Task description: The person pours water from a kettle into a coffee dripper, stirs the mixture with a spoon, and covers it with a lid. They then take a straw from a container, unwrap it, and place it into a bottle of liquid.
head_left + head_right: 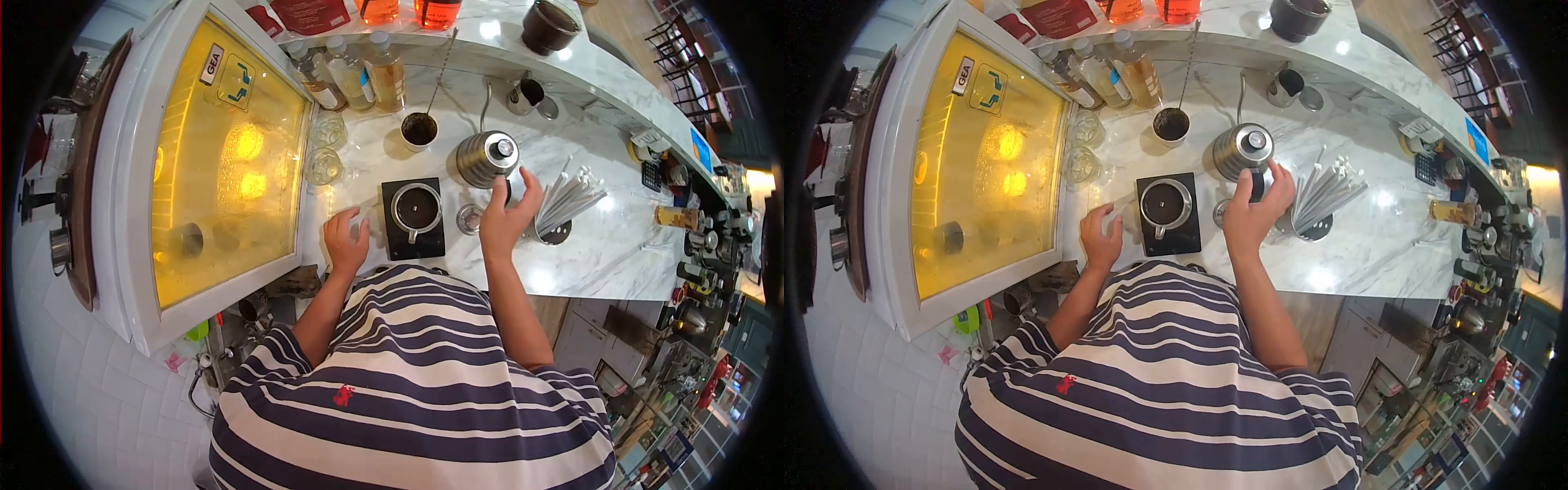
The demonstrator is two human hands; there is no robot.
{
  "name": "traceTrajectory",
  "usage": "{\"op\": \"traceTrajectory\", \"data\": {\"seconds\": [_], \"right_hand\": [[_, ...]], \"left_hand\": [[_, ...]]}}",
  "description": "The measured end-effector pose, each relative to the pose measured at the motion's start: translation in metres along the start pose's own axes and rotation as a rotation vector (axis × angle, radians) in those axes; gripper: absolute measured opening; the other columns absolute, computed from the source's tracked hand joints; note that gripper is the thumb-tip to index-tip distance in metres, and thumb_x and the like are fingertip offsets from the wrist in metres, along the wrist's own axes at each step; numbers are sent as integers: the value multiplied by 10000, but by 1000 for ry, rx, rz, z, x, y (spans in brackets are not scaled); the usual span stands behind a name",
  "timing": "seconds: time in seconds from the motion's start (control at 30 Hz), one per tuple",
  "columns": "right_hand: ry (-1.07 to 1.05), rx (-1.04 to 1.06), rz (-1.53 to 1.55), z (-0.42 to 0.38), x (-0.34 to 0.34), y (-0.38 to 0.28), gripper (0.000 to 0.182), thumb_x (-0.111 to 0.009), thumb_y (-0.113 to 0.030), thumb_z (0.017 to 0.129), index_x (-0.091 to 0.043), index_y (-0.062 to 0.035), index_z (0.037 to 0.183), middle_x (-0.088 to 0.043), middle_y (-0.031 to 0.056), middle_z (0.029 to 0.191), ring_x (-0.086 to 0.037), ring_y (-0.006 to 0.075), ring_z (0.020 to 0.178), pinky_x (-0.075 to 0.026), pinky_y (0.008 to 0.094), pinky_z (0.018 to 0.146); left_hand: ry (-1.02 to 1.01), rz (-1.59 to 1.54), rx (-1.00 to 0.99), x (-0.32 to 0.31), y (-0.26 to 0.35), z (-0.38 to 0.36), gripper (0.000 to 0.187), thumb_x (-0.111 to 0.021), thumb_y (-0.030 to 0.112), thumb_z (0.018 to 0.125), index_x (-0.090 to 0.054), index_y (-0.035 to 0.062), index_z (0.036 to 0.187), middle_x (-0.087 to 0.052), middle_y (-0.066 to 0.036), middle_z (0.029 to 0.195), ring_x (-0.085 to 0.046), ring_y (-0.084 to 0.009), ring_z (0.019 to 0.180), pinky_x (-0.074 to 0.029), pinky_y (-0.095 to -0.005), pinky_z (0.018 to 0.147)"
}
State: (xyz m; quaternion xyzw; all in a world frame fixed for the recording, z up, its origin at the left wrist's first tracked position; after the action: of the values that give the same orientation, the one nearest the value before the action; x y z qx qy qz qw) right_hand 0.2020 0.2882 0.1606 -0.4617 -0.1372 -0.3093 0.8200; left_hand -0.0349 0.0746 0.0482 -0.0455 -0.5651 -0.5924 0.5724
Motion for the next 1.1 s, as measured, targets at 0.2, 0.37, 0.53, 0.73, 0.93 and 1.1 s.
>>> {"op": "traceTrajectory", "data": {"seconds": [0.2,0.37,0.53,0.73,0.93,1.1], "right_hand": [[-525,-296,451,72,-105,-22,461,-742,-251,934,-630,-1,1304,-718,157,1008,-682,302,967,-505,422,931],[-645,-267,211,99,-170,-46,555,-703,-395,935,-627,0,1316,-752,197,973,-736,363,914,-550,463,849],[-745,-174,84,105,-211,-33,422,-633,-416,965,-749,-36,1107,-756,228,941,-729,424,944,-551,504,852],[-791,23,85,100,-191,-25,356,-604,-339,1006,-755,-17,990,-744,217,893,-724,422,903,-554,491,813],[-581,-127,360,97,-102,-30,315,-601,-265,1042,-747,13,1012,-768,154,848,-746,277,780,-548,386,752],[-417,-262,585,86,-21,-31,330,-547,-250,1087,-720,26,1031,-776,92,880,-725,157,863,-523,313,835]], "left_hand": [[65,-176,-9,-13,47,100,356,-802,124,852,-685,50,1180,-729,-119,1060,-693,-296,973,-515,-404,894],[-207,-268,120,-56,61,155,626,-849,226,834,-587,90,1386,-675,-139,1203,-679,-289,1070,-536,-416,939],[-367,-84,83,-92,54,164,803,-853,375,815,-495,148,1497,-608,-157,1300,-660,-314,1113,-539,-438,954],[-346,-160,156,-80,53,154,844,-865,360,805,-470,170,1526,-598,-158,1333,-660,-309,1109,-541,-437,956],[-256,-336,207,-36,51,101,734,-842,238,835,-508,133,1481,-607,-156,1303,-660,-291,1050,-542,-424,920],[-187,-343,199,-5,41,41,633,-802,165,866,-542,77,1437,-613,-160,1281,-652,-278,1026,-532,-409,913]]}}
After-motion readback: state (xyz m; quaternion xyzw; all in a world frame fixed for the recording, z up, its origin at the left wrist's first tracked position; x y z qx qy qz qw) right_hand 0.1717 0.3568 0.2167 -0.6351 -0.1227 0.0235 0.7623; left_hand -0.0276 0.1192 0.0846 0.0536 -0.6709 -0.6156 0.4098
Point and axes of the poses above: each hand's wrist, its own z-axis towards the middle knuckle, its own x-axis out of the back of the hand, y = z × x, the point moved 4 cm from there along z, towards the middle knuckle
